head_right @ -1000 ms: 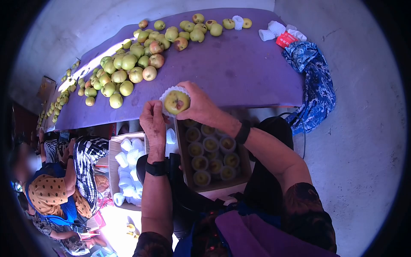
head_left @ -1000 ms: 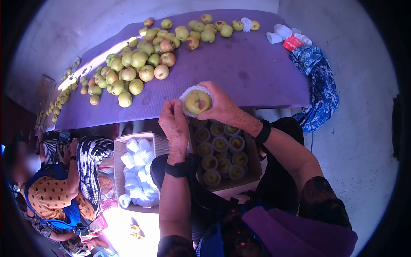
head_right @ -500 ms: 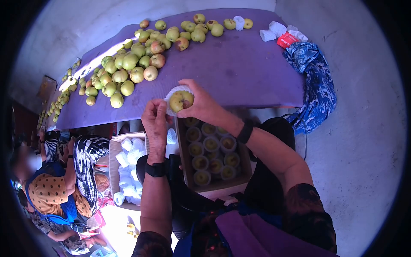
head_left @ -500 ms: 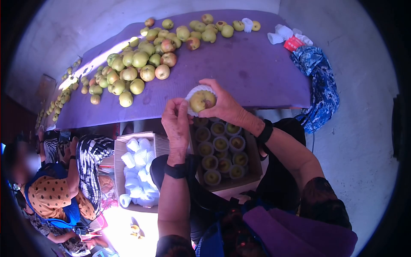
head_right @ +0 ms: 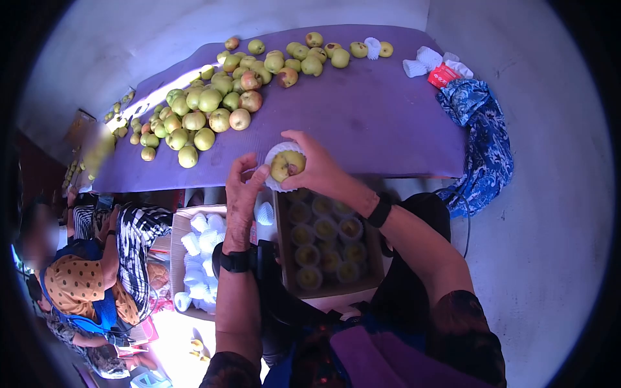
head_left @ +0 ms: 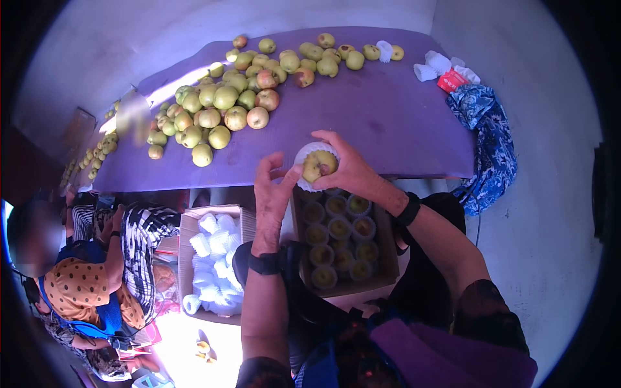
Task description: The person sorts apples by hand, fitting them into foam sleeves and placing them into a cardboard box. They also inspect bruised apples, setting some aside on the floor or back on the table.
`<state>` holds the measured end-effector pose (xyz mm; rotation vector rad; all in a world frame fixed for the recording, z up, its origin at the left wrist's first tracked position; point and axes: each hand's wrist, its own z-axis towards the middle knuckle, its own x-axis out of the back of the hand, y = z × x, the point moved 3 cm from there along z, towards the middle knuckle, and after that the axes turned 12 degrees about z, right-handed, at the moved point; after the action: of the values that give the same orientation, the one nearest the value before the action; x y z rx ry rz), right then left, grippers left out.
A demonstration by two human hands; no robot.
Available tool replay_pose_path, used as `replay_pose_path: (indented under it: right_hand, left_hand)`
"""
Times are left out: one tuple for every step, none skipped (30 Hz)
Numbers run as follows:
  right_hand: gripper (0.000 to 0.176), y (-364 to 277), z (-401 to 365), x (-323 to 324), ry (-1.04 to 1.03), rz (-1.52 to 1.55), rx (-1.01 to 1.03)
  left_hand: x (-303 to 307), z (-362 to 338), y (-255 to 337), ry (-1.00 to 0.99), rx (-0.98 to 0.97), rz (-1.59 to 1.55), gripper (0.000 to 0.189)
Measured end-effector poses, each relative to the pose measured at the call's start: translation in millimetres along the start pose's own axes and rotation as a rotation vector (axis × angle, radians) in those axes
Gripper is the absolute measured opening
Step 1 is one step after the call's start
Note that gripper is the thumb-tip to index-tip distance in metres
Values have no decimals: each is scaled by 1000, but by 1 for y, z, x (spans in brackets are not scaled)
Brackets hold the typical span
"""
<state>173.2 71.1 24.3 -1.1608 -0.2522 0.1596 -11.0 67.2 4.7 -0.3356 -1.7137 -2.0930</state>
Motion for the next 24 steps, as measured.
replay_pose_path:
  right_hand:
    - [79,-7,-1,-1,-23,11,19]
    - [81,-13,-4,-3,-90,-11,-25]
    - [83,-16,-6,-5,-162,-29,-65]
    - [85,-15,-6,-5,-206,-55,-48]
    - [87,-11,-8,-7,-249,-71,-35]
    - [87,-11,-9,-9,-266,-94,-53]
    - [88,-15,-10,-11,-282,-119,-70]
    - [88,-17,-11,-11,-280,-115,-92]
    - [89,-18,-10,-11,-277,-117,-112]
    - [89,-20,-9,-11,-278,-83,-126]
    - [89,-20,-10,-11,-275,-53,-147]
    - [89,-20,-8,-11,-271,-54,-143]
    - [88,-19,-7,-11,-265,-55,-143]
    - [88,-19,-6,-11,-303,-38,-127]
    - [88,-18,-5,-9,-290,-39,-152]
    - [88,-19,-5,-10,-273,-43,-180]
    - [88,-24,-5,-13,-300,-33,-173]
    - [88,-29,-5,-14,-274,-36,-203]
    - [88,-30,-6,-15,-246,-40,-234]
    - [88,-20,-6,-13,-240,-78,-192]
    - [88,-11,-6,-13,-256,-74,-188]
    - [88,-3,-5,-12,-238,74,-194]
    - [88,5,-5,-11,-216,221,-202]
    - [88,15,-3,-9,-224,223,-203]
  left_hand:
    - [0,0,1,-108,35,-71,58]
    - [-1,-2,3,-204,69,-137,71]
    - [-2,-3,9,-274,42,-145,72]
    - [-6,-6,9,-336,36,-209,72]
    - [-7,-9,13,-400,46,-257,71]
    - [-6,-11,18,-401,17,-273,68]
    - [-12,-7,3,-418,14,-263,63]
    - [-8,-11,14,-446,37,-274,61]
    - [-7,-11,16,-469,55,-277,62]
    - [-8,-10,14,-485,-5,-210,64]
    - [-7,-11,14,-489,-21,-183,63]
    - [-7,-12,16,-487,-10,-209,63]
    - [-4,-12,19,-494,-32,-245,61]
    - [-1,-12,22,-485,-50,-255,58]
    - [1,-13,25,-483,-66,-268,56]
    - [1,-12,20,-452,-55,-259,56]
    - [-2,-11,17,-457,-77,-295,55]
    - [-6,-10,15,-464,-103,-334,54]
    - [-9,-8,11,-442,-96,-331,54]
    - [-12,-7,8,-389,-124,-285,53]
    - [-14,-6,5,-340,-152,-236,51]
    - [-13,-5,3,-293,-178,-189,49]
    - [-12,-4,0,-284,-173,-185,49]
    - [-10,-4,1,-245,-183,-263,48]
